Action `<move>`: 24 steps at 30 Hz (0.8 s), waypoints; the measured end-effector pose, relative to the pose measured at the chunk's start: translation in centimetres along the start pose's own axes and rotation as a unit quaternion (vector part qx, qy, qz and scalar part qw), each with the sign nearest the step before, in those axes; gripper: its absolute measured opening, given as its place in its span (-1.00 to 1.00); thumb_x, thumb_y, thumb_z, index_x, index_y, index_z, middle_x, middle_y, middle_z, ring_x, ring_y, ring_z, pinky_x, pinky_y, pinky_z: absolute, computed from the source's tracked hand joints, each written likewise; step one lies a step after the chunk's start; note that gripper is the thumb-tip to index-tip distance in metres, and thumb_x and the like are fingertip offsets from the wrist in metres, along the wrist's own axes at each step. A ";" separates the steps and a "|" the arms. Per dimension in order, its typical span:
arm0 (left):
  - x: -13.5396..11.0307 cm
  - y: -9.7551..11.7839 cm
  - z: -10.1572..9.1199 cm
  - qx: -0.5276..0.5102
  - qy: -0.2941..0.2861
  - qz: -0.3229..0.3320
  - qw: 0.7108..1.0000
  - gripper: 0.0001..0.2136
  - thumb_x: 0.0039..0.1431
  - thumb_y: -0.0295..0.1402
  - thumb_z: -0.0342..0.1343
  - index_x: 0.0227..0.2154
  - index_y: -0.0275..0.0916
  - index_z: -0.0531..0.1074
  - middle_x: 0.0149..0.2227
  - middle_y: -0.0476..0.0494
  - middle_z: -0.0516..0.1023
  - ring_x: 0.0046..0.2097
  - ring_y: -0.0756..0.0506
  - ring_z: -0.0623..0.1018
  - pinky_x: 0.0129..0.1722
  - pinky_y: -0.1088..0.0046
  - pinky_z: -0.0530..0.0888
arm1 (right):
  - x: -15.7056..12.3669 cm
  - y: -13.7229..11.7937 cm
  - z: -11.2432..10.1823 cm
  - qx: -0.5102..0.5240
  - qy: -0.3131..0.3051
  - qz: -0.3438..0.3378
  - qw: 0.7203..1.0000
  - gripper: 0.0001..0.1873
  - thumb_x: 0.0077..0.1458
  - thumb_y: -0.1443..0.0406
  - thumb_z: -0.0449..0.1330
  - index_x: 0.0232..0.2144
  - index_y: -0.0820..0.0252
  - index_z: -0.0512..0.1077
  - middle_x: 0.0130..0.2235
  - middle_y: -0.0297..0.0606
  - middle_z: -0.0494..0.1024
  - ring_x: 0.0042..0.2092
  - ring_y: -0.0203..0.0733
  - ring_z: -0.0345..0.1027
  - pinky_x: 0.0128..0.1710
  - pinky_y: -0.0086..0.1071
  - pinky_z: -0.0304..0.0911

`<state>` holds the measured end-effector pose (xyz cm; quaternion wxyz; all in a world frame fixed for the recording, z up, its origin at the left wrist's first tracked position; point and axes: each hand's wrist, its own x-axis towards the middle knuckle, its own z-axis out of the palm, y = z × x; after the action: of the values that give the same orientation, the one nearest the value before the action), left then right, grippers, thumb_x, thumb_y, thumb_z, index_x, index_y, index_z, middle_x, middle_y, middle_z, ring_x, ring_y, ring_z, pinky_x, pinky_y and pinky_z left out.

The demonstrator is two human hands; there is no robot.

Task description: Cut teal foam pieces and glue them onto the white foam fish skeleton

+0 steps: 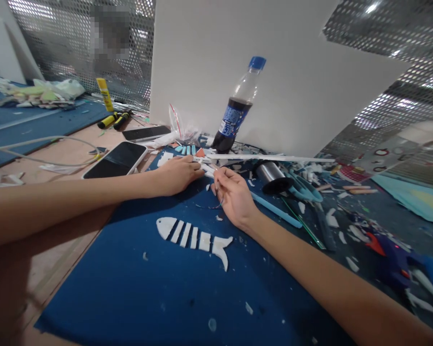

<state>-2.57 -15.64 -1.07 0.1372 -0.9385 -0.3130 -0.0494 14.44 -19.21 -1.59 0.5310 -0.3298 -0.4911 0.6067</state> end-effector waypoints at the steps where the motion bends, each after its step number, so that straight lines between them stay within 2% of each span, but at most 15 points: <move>1: -0.1 -0.1 -0.1 -0.007 0.005 -0.001 1.000 -0.82 0.17 -0.51 -0.14 -0.29 -0.31 0.37 -0.31 -0.23 0.46 -0.26 -0.11 0.34 -0.26 0.38 0.21 | 0.0 0.0 0.0 0.007 0.005 0.001 1.000 -0.72 -0.12 0.25 0.25 -0.67 0.20 0.24 -0.61 -0.46 0.18 -0.59 -0.45 -0.01 -0.58 -0.49 0.01; 3: -0.2 -0.2 -0.5 -0.031 0.032 -0.026 0.999 -0.83 0.18 -0.50 -0.16 -0.34 -0.31 0.35 -0.35 -0.22 0.44 -0.26 -0.12 0.33 -0.27 0.38 0.21 | 0.0 0.0 0.0 0.009 0.013 0.001 1.000 -0.72 -0.11 0.26 0.25 -0.67 0.20 0.23 -0.60 -0.46 0.19 -0.58 -0.45 0.00 -0.56 -0.49 0.04; 5: -0.5 -0.1 -1.0 -0.093 0.092 -0.097 0.987 -0.83 0.20 -0.48 -0.19 -0.39 -0.30 0.31 -0.38 -0.18 0.40 -0.28 -0.10 0.32 -0.28 0.39 0.21 | 0.0 0.1 -0.1 -0.007 0.021 -0.005 1.000 -0.73 -0.08 0.25 0.23 -0.66 0.20 0.24 -0.59 -0.45 0.19 -0.58 -0.45 0.00 -0.56 -0.49 0.04; 6: -0.7 0.1 -1.3 -0.146 0.128 -0.147 0.970 -0.83 0.21 -0.46 -0.19 -0.41 -0.29 0.29 -0.41 -0.14 0.37 -0.31 -0.07 0.31 -0.30 0.40 0.22 | 0.0 0.1 -0.1 -0.021 0.024 -0.011 0.999 -0.73 -0.06 0.25 0.22 -0.66 0.20 0.24 -0.60 -0.45 0.19 -0.58 -0.44 0.00 -0.57 -0.48 0.03; 7: -1.0 0.4 -1.6 -0.214 0.165 -0.199 0.942 -0.83 0.22 -0.43 -0.19 -0.44 -0.28 0.26 -0.44 -0.09 0.33 -0.36 -0.04 0.29 -0.32 0.42 0.22 | -0.1 0.1 -0.1 -0.037 0.024 -0.020 0.999 -0.72 -0.03 0.25 0.20 -0.66 0.19 0.24 -0.60 -0.45 0.19 -0.58 -0.43 0.00 -0.57 -0.47 0.02; 8: -1.3 0.8 -1.8 -0.295 0.186 -0.254 0.902 -0.83 0.22 -0.39 -0.17 -0.46 -0.26 0.23 -0.48 -0.03 0.28 -0.41 -0.01 0.26 -0.36 0.45 0.22 | -0.2 0.1 -0.2 -0.053 0.021 -0.032 0.998 -0.72 0.00 0.24 0.18 -0.65 0.19 0.25 -0.61 -0.45 0.19 -0.58 -0.43 0.01 -0.56 -0.46 0.01; 9: -1.6 1.3 -1.9 -0.378 0.208 -0.298 0.851 -0.82 0.22 -0.36 -0.16 -0.48 -0.25 0.21 -0.51 0.02 0.22 -0.44 0.02 0.23 -0.39 0.48 0.21 | -0.3 0.1 -0.2 -0.070 0.016 -0.046 0.996 -0.72 0.02 0.24 0.17 -0.65 0.19 0.26 -0.62 -0.45 0.18 -0.58 -0.42 0.01 -0.56 -0.46 0.00; 10: -2.0 1.9 -2.0 -0.461 0.221 -0.314 0.800 -0.80 0.23 -0.32 -0.15 -0.49 -0.25 0.19 -0.54 0.04 0.17 -0.47 0.04 0.20 -0.43 0.51 0.20 | -0.5 0.1 -0.2 -0.088 0.008 -0.059 0.994 -0.72 0.05 0.24 0.15 -0.64 0.19 0.27 -0.62 -0.44 0.18 -0.57 -0.42 0.00 -0.55 -0.45 0.00; 12: -2.7 3.0 -2.0 -0.589 0.210 -0.320 0.712 -0.77 0.21 -0.28 -0.12 -0.53 -0.24 0.16 -0.56 0.07 0.11 -0.52 0.07 0.15 -0.50 0.54 0.16 | -0.8 0.0 -0.2 -0.124 -0.012 -0.079 0.989 -0.71 0.08 0.23 0.13 -0.63 0.20 0.28 -0.62 -0.44 0.19 -0.57 -0.41 -0.01 -0.53 -0.43 -0.01; 13: -2.9 3.4 -2.0 -0.635 0.205 -0.310 0.677 -0.78 0.20 -0.28 -0.09 -0.53 -0.24 0.16 -0.56 0.07 0.11 -0.52 0.08 0.16 -0.51 0.55 0.16 | -1.0 -0.2 -0.2 -0.141 -0.021 -0.086 0.986 -0.70 0.10 0.23 0.12 -0.63 0.20 0.28 -0.62 -0.44 0.19 -0.57 -0.41 -0.02 -0.53 -0.43 -0.02; 16: -3.2 4.2 -1.8 -0.712 0.183 -0.306 0.605 -0.79 0.16 -0.32 -0.04 -0.55 -0.26 0.18 -0.55 0.06 0.13 -0.52 0.09 0.15 -0.53 0.58 0.16 | -1.4 -0.6 0.1 -0.172 -0.039 -0.098 0.979 -0.69 0.11 0.23 0.12 -0.63 0.19 0.28 -0.59 -0.42 0.22 -0.55 -0.40 0.01 -0.50 -0.40 -0.01; 19: -3.0 4.1 -1.6 -0.738 0.183 -0.330 0.559 -0.79 0.15 -0.34 -0.04 -0.57 -0.26 0.19 -0.55 0.05 0.14 -0.52 0.09 0.16 -0.54 0.59 0.17 | -1.8 -1.0 0.4 -0.203 -0.050 -0.121 0.970 -0.68 0.13 0.25 0.10 -0.64 0.19 0.29 -0.56 -0.39 0.24 -0.51 -0.37 0.07 -0.47 -0.38 0.02; 21: -2.9 4.0 -1.5 -0.737 0.190 -0.357 0.542 -0.80 0.15 -0.35 -0.05 -0.56 -0.26 0.20 -0.55 0.03 0.16 -0.53 0.09 0.17 -0.55 0.60 0.19 | -1.9 -1.2 0.5 -0.230 -0.054 -0.141 0.961 -0.67 0.15 0.27 0.07 -0.65 0.19 0.30 -0.56 -0.37 0.26 -0.48 -0.34 0.11 -0.44 -0.37 0.04; 24: -3.0 3.9 -1.4 -0.738 0.176 -0.337 0.558 -0.79 0.15 -0.33 -0.04 -0.57 -0.27 0.22 -0.55 0.03 0.18 -0.53 0.09 0.18 -0.55 0.60 0.19 | -1.9 -1.3 0.7 -0.257 -0.061 -0.156 0.952 -0.66 0.16 0.29 0.05 -0.64 0.18 0.31 -0.55 -0.36 0.26 -0.45 -0.32 0.12 -0.42 -0.35 0.05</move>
<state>-2.64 -20.74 -1.10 -0.5774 -0.5108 -0.4305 -0.4694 14.68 -21.30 -0.38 0.4853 -0.3364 -0.7074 0.3883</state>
